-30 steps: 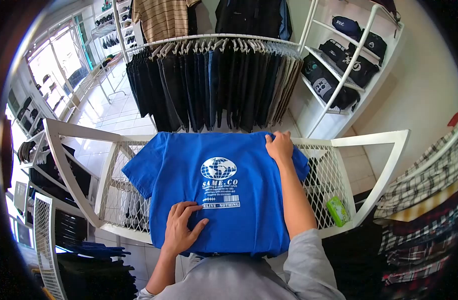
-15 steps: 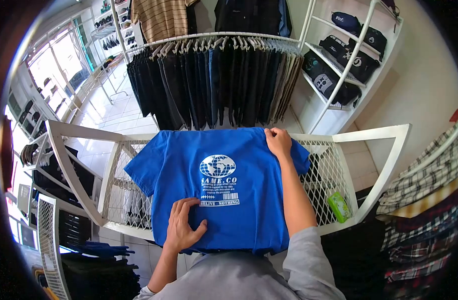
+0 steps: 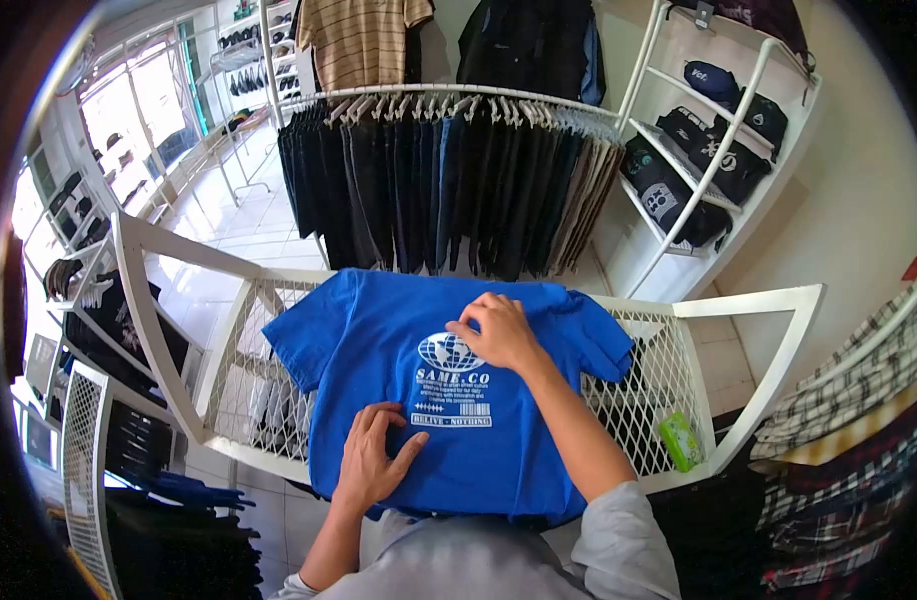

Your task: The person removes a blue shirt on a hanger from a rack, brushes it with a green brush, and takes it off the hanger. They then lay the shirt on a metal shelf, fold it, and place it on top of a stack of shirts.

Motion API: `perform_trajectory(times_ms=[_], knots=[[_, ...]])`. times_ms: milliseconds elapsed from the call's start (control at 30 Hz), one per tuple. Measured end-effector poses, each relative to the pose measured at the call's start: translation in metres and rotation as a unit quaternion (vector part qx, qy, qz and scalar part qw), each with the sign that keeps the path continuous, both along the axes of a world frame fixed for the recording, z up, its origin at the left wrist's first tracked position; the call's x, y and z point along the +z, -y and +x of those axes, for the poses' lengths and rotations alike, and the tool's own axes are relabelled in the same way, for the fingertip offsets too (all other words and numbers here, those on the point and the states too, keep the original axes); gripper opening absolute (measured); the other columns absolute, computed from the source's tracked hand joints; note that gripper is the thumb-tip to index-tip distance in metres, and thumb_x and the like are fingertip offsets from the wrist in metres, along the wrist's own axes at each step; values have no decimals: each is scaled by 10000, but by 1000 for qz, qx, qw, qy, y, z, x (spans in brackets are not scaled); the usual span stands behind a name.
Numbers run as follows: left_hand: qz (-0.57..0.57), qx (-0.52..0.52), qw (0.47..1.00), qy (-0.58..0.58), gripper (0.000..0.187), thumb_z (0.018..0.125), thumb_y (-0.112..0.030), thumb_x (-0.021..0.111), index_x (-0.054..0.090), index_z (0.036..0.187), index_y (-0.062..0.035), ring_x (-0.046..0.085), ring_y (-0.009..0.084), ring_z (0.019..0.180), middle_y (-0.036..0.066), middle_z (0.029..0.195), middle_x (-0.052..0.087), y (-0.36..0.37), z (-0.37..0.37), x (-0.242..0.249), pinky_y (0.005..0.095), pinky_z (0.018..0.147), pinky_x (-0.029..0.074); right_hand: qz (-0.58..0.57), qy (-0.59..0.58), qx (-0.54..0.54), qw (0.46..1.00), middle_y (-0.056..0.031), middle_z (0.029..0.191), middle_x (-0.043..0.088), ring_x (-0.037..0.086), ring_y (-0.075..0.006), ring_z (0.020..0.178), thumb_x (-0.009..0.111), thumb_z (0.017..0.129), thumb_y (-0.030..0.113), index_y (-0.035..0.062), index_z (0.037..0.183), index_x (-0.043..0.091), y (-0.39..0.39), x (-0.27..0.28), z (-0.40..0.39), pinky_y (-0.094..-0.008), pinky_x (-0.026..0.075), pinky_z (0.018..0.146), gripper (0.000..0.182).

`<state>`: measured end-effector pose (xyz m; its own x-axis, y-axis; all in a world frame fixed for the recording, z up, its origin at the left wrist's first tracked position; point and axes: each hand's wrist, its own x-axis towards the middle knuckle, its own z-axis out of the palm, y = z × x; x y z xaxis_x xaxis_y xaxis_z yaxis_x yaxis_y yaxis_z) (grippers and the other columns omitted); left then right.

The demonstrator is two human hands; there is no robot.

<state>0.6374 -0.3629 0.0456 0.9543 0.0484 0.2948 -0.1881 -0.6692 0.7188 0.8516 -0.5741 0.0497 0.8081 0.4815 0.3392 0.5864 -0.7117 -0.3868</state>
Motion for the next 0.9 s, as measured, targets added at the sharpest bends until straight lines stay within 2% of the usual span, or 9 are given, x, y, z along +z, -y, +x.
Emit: perform_trajectory(times_ms=[167, 267, 367, 500, 667, 767, 833, 867, 900], knots=[[55, -46, 997, 7, 369, 899, -338, 761, 612, 948, -4, 538, 376, 1232, 194, 1287, 596, -1, -5, -1, 445, 1049, 424, -19, -80, 2, 997, -177, 1115, 685, 622, -334, 1132, 596, 957, 586, 76, 927, 757, -13, -4, -2, -537, 383, 1061, 535], [41, -47, 998, -24, 387, 910, -396, 737, 638, 934, -23, 503, 394, 1283, 204, 1330, 584, -1, -6, -4, 494, 1114, 363, -49, -148, -26, 987, -225, 1164, 696, 584, -370, 1264, 483, 971, 684, 52, 941, 758, -22, 6, -9, -720, 223, 1153, 690], [20, -54, 998, -36, 410, 913, -452, 718, 693, 872, -46, 485, 391, 1314, 202, 1359, 583, -4, -2, -3, 510, 1138, 340, -98, -206, -59, 972, -164, 1203, 695, 589, -344, 1254, 495, 957, 705, 58, 948, 750, -32, 20, -18, -705, 250, 1130, 695], [54, -46, 997, -13, 370, 915, -401, 721, 733, 867, -34, 494, 362, 1308, 172, 1363, 598, -3, -3, -4, 456, 1121, 369, -74, -227, -74, 968, -192, 1216, 711, 509, -482, 1345, 458, 954, 736, 73, 998, 757, -32, 14, -20, -768, 154, 1147, 728], [19, -55, 996, 74, 310, 901, -324, 758, 734, 847, -20, 594, 355, 1191, 167, 1206, 702, -7, -3, -11, 450, 1055, 434, -74, -191, -105, 973, -202, 1534, 485, 294, -495, 1491, 469, 942, 732, 117, 1109, 763, -30, 4, -35, -740, 58, 1177, 702], [-182, -10, 978, 106, 167, 901, -165, 754, 716, 889, -3, 670, 325, 1025, 146, 1068, 737, -10, -20, -11, 401, 922, 506, 64, -56, -157, 984, -243, 1495, 504, 405, -424, 1445, 566, 965, 602, 119, 1147, 743, -14, -5, -79, -725, 121, 1171, 545], [-139, 18, 971, 194, 82, 896, -58, 723, 690, 912, 16, 677, 290, 868, 134, 899, 708, -13, -53, -7, 363, 786, 518, 174, -27, -123, 977, -236, 1418, 574, 484, -409, 1383, 637, 970, 476, 85, 1140, 729, 0, 8, -130, -634, 237, 1175, 436], [-148, 25, 971, 186, 88, 893, -56, 723, 680, 917, 17, 676, 276, 845, 131, 878, 693, -14, -72, -12, 351, 762, 519, 235, 37, -85, 968, -218, 1293, 653, 615, -371, 1226, 693, 964, 316, 45, 1095, 721, 5, 12, -159, -483, 427, 1074, 303], [-156, 31, 971, 181, 96, 890, -54, 722, 669, 923, 18, 675, 262, 822, 127, 857, 677, -14, -93, -19, 338, 738, 520, 270, 44, -103, 956, -198, 1213, 680, 652, -327, 1105, 698, 958, 238, 34, 1074, 719, 7, 14, -190, -417, 472, 969, 236]])
